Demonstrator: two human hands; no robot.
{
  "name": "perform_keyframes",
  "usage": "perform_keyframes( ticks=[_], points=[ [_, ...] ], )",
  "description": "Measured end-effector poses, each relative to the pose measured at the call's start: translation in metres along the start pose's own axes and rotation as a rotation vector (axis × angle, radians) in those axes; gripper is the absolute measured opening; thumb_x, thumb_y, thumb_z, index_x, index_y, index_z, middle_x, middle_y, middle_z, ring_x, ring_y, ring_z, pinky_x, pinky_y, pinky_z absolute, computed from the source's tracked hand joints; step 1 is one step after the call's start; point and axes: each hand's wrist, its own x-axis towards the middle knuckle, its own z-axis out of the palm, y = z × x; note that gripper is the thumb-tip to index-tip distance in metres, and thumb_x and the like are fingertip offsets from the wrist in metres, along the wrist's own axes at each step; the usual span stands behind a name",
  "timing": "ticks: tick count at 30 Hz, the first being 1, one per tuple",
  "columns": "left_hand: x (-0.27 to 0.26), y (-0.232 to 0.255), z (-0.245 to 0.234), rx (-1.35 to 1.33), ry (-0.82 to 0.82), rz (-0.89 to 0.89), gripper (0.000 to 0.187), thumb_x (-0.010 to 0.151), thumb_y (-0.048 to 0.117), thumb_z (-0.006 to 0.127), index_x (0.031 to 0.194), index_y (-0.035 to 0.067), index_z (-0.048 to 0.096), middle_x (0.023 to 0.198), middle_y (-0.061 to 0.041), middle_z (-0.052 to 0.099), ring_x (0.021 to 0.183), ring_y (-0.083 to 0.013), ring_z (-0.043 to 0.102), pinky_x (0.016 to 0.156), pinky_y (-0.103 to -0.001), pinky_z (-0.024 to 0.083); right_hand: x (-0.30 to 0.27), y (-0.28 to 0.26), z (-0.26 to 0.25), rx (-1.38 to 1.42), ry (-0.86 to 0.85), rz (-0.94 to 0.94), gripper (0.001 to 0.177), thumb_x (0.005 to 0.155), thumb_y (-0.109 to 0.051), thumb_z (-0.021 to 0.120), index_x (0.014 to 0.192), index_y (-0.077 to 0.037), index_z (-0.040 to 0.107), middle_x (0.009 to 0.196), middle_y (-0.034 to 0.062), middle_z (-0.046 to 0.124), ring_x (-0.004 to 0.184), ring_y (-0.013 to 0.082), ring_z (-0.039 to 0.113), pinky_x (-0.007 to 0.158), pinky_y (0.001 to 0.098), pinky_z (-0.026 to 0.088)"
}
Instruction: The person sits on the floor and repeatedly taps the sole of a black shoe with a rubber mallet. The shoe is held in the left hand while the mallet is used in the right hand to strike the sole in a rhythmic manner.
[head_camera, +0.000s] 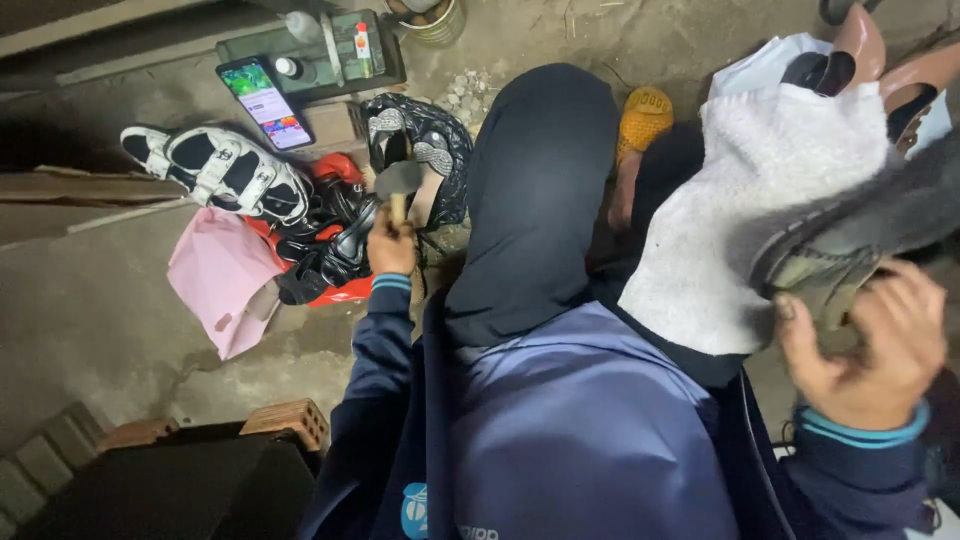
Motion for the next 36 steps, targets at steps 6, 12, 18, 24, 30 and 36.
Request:
perform_keyframes(
  ticks=[6, 12, 18, 24, 30, 36],
  points=[
    [0.071, -0.013, 0.076, 0.043, -0.083, 0.274, 0.047, 0.089, 0.016, 0.066, 0.136, 0.007, 0.064, 0.13, -0.014, 0.071, 0.122, -0.0305, 0.066, 0.109, -0.034, 0.047, -0.016, -0.018, 0.016, -0.177, 0.122, 0.318, 0.054, 0.113, -0.012, 0.083, 0.077, 0.008, 0.049, 0.07, 0.018, 0.046, 0.078, 0.0422, 0.057, 0.107, 0.0564, 0.051],
    [0.124, 0.012, 0.095, 0.175, -0.157, 0.221, 0.045, 0.079, 0.014, 0.066, 0.124, 0.014, 0.068, 0.105, -0.016, 0.076, 0.099, -0.04, 0.071, 0.085, -0.045, 0.057, -0.008, -0.022, 0.01, -0.291, 0.028, 0.352, 0.049, 0.112, -0.012, 0.085, 0.078, 0.007, 0.055, 0.07, 0.0158, 0.051, 0.078, 0.0387, 0.058, 0.109, 0.0528, 0.052],
    [0.111, 0.033, 0.063, 0.328, -0.341, 0.19, 0.038, 0.088, 0.033, 0.061, 0.123, 0.02, 0.067, 0.097, -0.016, 0.075, 0.087, -0.0386, 0.069, 0.075, -0.046, 0.053, -0.005, -0.031, -0.002, -0.354, -0.015, 0.342, 0.041, 0.099, -0.016, 0.09, 0.078, 0.003, 0.061, 0.084, 0.0206, 0.065, 0.09, 0.04, 0.067, 0.132, 0.0667, 0.024],
    [0.111, 0.002, 0.031, 0.695, -0.127, -0.087, 0.049, 0.093, 0.045, 0.06, 0.134, 0.018, 0.063, 0.124, -0.024, 0.061, 0.108, -0.0468, 0.066, 0.098, -0.058, 0.05, 0.002, -0.027, -0.039, -0.391, -0.124, 0.357, 0.026, 0.099, -0.012, 0.083, 0.109, 0.008, 0.071, 0.104, 0.0175, 0.075, 0.098, 0.0331, 0.07, 0.131, 0.0632, 0.021],
    [0.108, -0.011, 0.034, 0.827, -0.049, 0.057, 0.07, 0.09, 0.057, 0.077, 0.124, -0.001, 0.054, 0.116, -0.02, 0.063, 0.113, -0.0398, 0.06, 0.094, -0.051, 0.049, 0.002, -0.023, -0.029, -0.35, -0.115, 0.401, 0.037, 0.097, -0.029, 0.076, 0.102, 0.006, 0.063, 0.092, 0.0185, 0.07, 0.086, 0.0327, 0.065, 0.124, 0.0581, 0.036],
    [0.113, 0.003, 0.036, 0.89, -0.215, -0.131, 0.08, 0.089, 0.061, 0.064, 0.142, 0.003, 0.045, 0.129, -0.027, 0.065, 0.118, -0.0443, 0.064, 0.101, -0.05, 0.048, -0.011, -0.02, -0.007, -0.298, 0.038, 0.457, 0.038, 0.098, -0.024, 0.081, 0.093, 0.006, 0.057, 0.082, 0.0174, 0.056, 0.08, 0.036, 0.056, 0.108, 0.0565, 0.048]
  ],
)
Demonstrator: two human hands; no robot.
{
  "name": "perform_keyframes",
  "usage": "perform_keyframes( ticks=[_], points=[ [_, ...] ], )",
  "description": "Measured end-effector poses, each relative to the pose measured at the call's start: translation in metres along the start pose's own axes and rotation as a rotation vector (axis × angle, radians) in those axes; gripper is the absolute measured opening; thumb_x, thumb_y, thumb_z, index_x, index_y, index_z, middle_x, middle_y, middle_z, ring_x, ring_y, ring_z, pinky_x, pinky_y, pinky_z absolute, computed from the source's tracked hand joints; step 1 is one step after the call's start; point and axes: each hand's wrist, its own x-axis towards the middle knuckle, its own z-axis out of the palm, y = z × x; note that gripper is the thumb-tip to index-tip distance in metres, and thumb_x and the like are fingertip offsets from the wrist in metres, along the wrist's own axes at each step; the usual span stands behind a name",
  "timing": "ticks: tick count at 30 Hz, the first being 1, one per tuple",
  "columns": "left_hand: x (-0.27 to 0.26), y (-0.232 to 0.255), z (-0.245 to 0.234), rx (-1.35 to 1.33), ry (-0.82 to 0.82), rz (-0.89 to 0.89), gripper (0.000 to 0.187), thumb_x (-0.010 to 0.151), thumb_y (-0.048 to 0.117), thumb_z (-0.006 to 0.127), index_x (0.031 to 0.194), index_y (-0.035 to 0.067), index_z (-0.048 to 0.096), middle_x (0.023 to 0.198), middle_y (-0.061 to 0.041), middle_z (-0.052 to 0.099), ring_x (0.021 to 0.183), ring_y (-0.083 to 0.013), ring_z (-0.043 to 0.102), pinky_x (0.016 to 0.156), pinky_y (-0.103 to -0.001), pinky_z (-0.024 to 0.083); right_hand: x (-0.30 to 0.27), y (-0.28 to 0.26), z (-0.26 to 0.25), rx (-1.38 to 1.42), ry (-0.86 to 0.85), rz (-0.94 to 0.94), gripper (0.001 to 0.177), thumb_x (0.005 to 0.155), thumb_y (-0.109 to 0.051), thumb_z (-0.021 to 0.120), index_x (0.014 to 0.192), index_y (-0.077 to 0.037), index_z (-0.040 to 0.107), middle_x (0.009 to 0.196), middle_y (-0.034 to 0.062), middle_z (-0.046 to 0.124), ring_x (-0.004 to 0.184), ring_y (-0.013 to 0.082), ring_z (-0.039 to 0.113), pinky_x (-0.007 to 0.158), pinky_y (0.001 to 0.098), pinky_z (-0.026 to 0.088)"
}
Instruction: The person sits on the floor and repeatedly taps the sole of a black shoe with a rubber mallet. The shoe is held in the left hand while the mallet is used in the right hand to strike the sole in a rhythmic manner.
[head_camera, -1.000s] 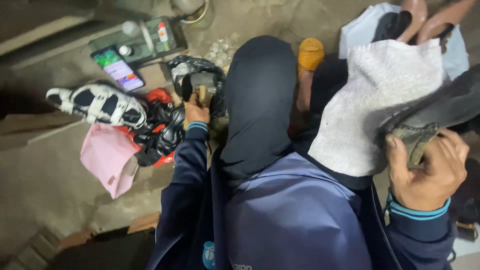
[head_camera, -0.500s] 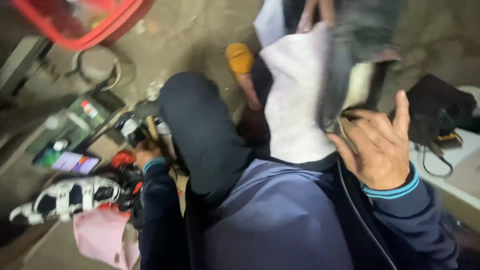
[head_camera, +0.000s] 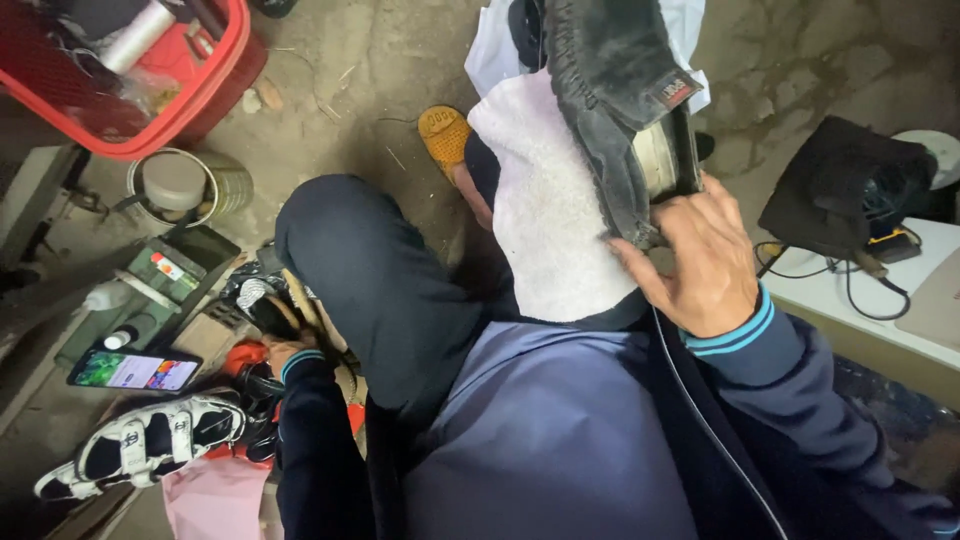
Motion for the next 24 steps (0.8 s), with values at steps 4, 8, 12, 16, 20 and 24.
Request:
perform_keyframes(
  ticks=[4, 8, 12, 16, 20, 24],
  points=[
    [0.016, -0.014, 0.02, -0.2, 0.274, 0.091, 0.066, 0.093, 0.048, 0.056, 0.139, 0.002, 0.048, 0.112, -0.032, 0.069, 0.099, -0.0514, 0.068, 0.089, -0.055, 0.051, -0.009, 0.006, 0.005, 0.099, 0.025, 0.016, 0.038, 0.097, -0.026, 0.079, 0.099, 0.007, 0.06, 0.084, 0.017, 0.058, 0.082, 0.0354, 0.057, 0.109, 0.0566, 0.046],
    [-0.005, -0.016, -0.007, -0.808, 0.23, 0.124, 0.077, 0.081, 0.038, 0.055, 0.148, 0.001, 0.047, 0.142, -0.025, 0.058, 0.128, -0.0418, 0.056, 0.107, -0.044, 0.041, -0.013, 0.003, 0.007, 0.186, 0.085, 0.02, 0.048, 0.098, -0.028, 0.077, 0.119, 0.012, 0.062, 0.101, 0.0224, 0.068, 0.092, 0.0372, 0.065, 0.114, 0.058, 0.043],
    [-0.072, 0.007, -0.065, -1.261, 0.041, 0.057, 0.036, 0.096, 0.02, 0.059, 0.13, 0.01, 0.052, 0.076, -0.015, 0.07, 0.046, -0.0258, 0.063, 0.043, -0.038, 0.055, -0.018, 0.006, 0.011, 0.39, 0.209, 0.059, 0.034, 0.093, -0.02, 0.083, 0.115, 0.003, 0.07, 0.084, 0.0149, 0.068, 0.085, 0.0383, 0.068, 0.111, 0.0561, 0.044],
    [-0.161, 0.029, -0.155, -1.506, 0.133, 0.369, 0.058, 0.102, 0.012, 0.057, 0.156, 0.012, 0.038, 0.073, -0.021, 0.065, 0.045, -0.0274, 0.06, 0.038, -0.034, 0.051, -0.024, 0.004, 0.023, 0.621, 0.212, 0.203, 0.045, 0.084, -0.009, 0.09, 0.116, 0.01, 0.064, 0.076, 0.0169, 0.057, 0.078, 0.0346, 0.063, 0.098, 0.0551, 0.049],
    [-0.267, 0.073, -0.247, -1.575, 0.223, 0.841, 0.054, 0.104, 0.0, 0.046, 0.157, 0.007, 0.036, 0.11, -0.032, 0.068, 0.073, -0.0334, 0.072, 0.058, -0.037, 0.064, -0.02, 0.008, 0.059, 0.889, 0.119, 0.311, 0.056, 0.081, -0.007, 0.091, 0.126, 0.009, 0.062, 0.087, 0.0136, 0.06, 0.09, 0.0254, 0.063, 0.09, 0.0449, 0.051],
    [-0.281, 0.107, -0.253, -1.486, 0.1, 0.907, 0.049, 0.105, 0.006, 0.05, 0.153, -0.002, 0.043, 0.103, -0.025, 0.069, 0.076, -0.0255, 0.072, 0.063, -0.028, 0.064, -0.026, 0.019, 0.079, 0.901, 0.068, 0.319, 0.058, 0.085, -0.011, 0.089, 0.13, 0.01, 0.061, 0.093, 0.0251, 0.064, 0.094, 0.0382, 0.068, 0.086, 0.0555, 0.052]
  ],
)
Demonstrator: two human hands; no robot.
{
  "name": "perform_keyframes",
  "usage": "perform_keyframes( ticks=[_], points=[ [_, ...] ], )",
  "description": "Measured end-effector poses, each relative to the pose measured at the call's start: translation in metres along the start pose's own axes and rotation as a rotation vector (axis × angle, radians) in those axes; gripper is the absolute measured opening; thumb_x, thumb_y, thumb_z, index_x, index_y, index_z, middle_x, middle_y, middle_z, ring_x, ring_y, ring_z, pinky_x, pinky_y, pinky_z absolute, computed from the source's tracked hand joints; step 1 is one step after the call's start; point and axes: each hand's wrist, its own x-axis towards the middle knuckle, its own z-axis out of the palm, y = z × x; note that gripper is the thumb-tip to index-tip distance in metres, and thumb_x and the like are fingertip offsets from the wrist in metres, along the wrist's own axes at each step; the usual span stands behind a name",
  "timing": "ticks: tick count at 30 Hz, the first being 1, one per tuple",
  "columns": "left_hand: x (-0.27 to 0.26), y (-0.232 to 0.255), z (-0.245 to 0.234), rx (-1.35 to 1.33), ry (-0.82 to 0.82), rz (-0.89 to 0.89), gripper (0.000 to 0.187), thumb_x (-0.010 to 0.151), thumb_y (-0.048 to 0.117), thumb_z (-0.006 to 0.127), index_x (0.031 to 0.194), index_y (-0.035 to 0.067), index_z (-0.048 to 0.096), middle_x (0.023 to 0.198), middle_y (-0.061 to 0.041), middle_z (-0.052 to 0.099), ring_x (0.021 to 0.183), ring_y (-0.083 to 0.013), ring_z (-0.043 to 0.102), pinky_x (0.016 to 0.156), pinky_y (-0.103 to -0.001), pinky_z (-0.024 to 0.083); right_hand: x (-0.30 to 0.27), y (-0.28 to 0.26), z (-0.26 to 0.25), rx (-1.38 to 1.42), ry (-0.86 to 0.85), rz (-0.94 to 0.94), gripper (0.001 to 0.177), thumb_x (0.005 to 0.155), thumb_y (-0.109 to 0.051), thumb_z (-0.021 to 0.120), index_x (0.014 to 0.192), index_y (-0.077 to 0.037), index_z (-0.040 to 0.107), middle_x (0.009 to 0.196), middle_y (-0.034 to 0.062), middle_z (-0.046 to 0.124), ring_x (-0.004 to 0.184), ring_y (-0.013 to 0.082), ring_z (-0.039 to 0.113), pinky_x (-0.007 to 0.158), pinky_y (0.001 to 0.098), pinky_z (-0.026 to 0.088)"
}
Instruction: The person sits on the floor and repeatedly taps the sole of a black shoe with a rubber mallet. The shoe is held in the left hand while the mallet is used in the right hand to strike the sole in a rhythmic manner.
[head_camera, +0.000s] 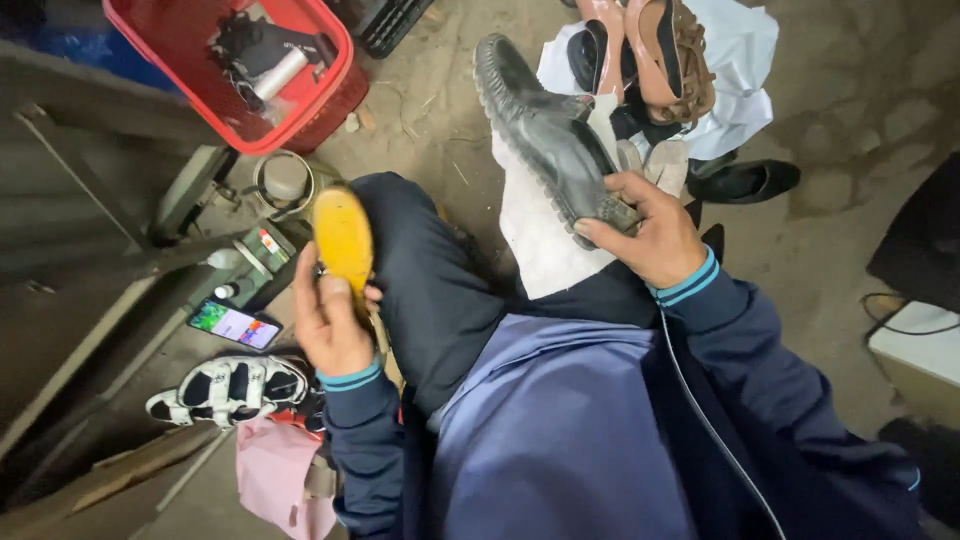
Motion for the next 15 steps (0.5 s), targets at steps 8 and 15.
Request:
perform_keyframes(
  ticks=[8, 15],
  points=[
    [0.006, 0.017, 0.058, 0.231, -0.146, 0.06, 0.066, 0.096, 0.002, 0.073, 0.155, 0.007, 0.045, 0.101, -0.022, 0.068, 0.061, -0.0205, 0.063, 0.05, -0.03, 0.055, 0.015, 0.044, -0.013, 0.169, 0.032, 0.056, 0.065, 0.084, -0.022, 0.092, 0.131, 0.008, 0.059, 0.104, 0.0197, 0.065, 0.102, 0.0276, 0.061, 0.096, 0.0518, 0.051],
    [0.041, -0.108, -0.038, 0.379, 0.135, 0.033, 0.059, 0.104, 0.002, 0.069, 0.155, 0.02, 0.045, 0.113, -0.015, 0.069, 0.069, -0.0171, 0.065, 0.052, -0.026, 0.058, 0.028, 0.021, -0.027, 0.119, -0.033, 0.034, 0.057, 0.092, -0.023, 0.086, 0.126, 0.013, 0.06, 0.108, 0.0339, 0.068, 0.105, 0.0397, 0.065, 0.094, 0.0571, 0.052]
  ],
)
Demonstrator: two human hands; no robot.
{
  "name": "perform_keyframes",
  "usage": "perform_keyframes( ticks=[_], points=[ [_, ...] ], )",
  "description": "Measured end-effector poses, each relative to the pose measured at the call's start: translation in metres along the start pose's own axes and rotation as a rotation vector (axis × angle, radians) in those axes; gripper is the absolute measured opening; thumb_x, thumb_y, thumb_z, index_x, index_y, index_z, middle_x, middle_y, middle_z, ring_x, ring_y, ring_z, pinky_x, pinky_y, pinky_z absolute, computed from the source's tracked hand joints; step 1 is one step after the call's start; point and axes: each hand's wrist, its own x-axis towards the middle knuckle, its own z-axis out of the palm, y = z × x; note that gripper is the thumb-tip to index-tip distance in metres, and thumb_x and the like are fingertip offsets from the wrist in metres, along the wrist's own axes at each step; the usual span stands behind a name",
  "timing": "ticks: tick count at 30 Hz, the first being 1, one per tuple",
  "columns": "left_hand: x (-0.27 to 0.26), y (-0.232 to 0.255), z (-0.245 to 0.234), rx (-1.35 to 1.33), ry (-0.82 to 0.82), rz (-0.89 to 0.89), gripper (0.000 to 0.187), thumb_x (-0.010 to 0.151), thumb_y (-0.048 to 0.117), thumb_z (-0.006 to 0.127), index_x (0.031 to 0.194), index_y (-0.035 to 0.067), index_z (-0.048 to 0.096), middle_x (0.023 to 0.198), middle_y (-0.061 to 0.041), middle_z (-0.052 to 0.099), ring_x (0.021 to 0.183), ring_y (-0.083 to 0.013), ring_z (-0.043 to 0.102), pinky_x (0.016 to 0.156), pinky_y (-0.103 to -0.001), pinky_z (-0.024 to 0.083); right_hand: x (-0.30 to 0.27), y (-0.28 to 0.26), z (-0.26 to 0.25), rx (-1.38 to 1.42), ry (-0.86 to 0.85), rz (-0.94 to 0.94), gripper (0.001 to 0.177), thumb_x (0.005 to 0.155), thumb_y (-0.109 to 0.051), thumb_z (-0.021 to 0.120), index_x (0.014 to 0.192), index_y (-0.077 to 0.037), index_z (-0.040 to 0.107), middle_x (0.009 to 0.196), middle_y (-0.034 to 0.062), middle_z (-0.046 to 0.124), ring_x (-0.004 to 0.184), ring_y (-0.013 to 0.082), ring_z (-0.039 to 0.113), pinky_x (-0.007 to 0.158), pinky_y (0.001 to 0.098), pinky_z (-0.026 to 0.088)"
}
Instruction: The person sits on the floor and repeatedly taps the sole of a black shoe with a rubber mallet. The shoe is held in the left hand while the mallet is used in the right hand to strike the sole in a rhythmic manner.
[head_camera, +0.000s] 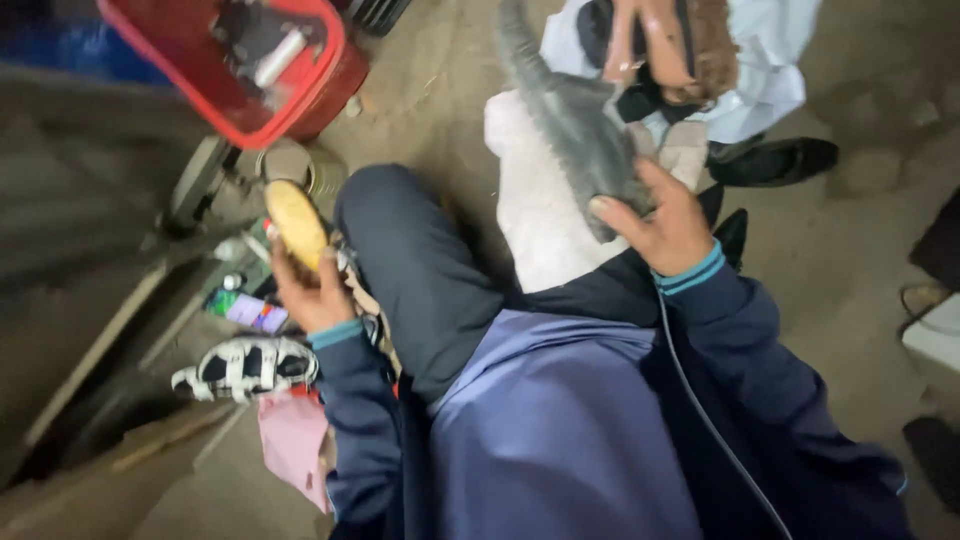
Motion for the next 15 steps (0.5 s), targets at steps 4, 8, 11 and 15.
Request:
perform_keyframes(
  ticks=[4, 8, 11, 15],
  points=[
    [-0.013, -0.178, -0.034, 0.346, 0.074, -0.297, 0.05, 0.092, 0.003, 0.077, 0.135, 0.016, 0.057, 0.11, -0.02, 0.07, 0.09, -0.037, 0.072, 0.066, -0.041, 0.065, -0.004, 0.045, 0.008, -0.053, 0.015, 0.051, 0.038, 0.099, -0.02, 0.082, 0.128, 0.0, 0.067, 0.106, 0.0198, 0.072, 0.098, 0.0243, 0.066, 0.09, 0.042, 0.054],
    [-0.074, -0.221, -0.061, 0.794, -0.051, -0.432, 0.049, 0.086, 0.025, 0.064, 0.135, 0.022, 0.058, 0.12, -0.009, 0.076, 0.108, -0.0348, 0.071, 0.091, -0.043, 0.055, -0.005, 0.022, 0.022, -0.225, 0.084, -0.049, 0.027, 0.106, -0.018, 0.07, 0.12, 0.004, 0.064, 0.112, 0.0169, 0.069, 0.104, 0.0277, 0.062, 0.093, 0.0425, 0.05],
    [-0.1, -0.236, -0.071, 0.819, -0.053, -0.435, 0.061, 0.085, 0.013, 0.05, 0.143, 0.027, 0.061, 0.092, -0.015, 0.054, 0.075, -0.04, 0.06, 0.073, -0.046, 0.052, -0.006, 0.029, 0.023, -0.269, 0.112, -0.07, 0.03, 0.105, -0.016, 0.069, 0.122, 0.008, 0.065, 0.108, 0.0164, 0.066, 0.097, 0.0258, 0.055, 0.088, 0.0432, 0.047],
    [-0.112, -0.224, -0.067, 0.974, -0.222, -0.58, 0.075, 0.076, 0.011, 0.063, 0.146, 0.035, 0.056, 0.128, -0.023, 0.051, 0.102, -0.0479, 0.062, 0.098, -0.047, 0.051, -0.006, 0.024, 0.029, -0.34, 0.131, -0.106, 0.034, 0.107, -0.018, 0.065, 0.125, 0.01, 0.064, 0.107, 0.019, 0.066, 0.097, 0.0293, 0.058, 0.088, 0.0445, 0.048]
  ],
)
